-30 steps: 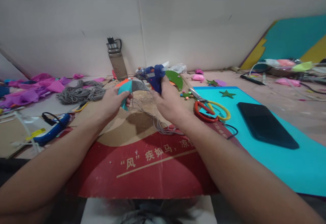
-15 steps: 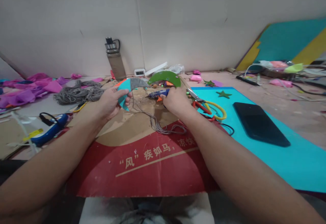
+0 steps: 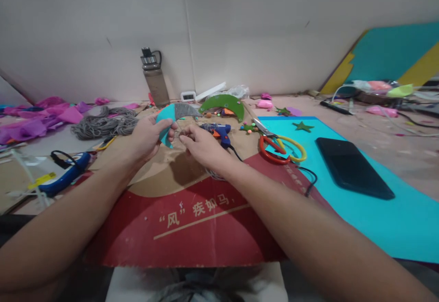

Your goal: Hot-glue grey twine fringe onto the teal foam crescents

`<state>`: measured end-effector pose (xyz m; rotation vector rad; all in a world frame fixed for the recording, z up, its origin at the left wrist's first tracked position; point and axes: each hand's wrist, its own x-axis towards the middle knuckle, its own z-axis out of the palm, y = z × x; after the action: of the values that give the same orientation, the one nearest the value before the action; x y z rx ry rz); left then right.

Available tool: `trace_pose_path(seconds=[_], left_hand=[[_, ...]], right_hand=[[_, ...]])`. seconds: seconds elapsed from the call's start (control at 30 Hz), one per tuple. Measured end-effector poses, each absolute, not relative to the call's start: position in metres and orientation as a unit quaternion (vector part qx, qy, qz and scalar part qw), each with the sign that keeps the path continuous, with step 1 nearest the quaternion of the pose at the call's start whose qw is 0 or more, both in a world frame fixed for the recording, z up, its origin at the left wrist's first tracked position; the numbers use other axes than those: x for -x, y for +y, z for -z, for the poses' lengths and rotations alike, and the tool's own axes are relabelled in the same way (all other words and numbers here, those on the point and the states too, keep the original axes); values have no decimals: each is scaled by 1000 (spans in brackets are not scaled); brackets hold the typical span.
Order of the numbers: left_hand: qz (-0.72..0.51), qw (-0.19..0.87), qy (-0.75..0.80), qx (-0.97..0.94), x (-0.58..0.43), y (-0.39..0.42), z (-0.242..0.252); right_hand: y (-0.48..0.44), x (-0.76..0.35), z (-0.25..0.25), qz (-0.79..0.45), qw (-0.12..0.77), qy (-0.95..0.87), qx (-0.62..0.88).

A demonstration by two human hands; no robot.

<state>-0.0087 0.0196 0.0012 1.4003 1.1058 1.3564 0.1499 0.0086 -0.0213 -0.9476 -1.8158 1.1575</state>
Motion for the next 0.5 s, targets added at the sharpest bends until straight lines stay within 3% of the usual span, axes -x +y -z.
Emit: trace_pose_path(seconds=[0.17, 0.27, 0.5], left_hand=[[-519, 370, 500, -587, 8, 18, -1], [-482, 326, 527, -619, 3, 13, -2], [-384, 265, 528, -709, -4, 5, -3]], right_hand=[[0, -159, 8, -128, 369, -825, 408], [0, -163, 2, -3, 352, -842, 408], [13, -174, 1, 8, 433, -813, 390]])
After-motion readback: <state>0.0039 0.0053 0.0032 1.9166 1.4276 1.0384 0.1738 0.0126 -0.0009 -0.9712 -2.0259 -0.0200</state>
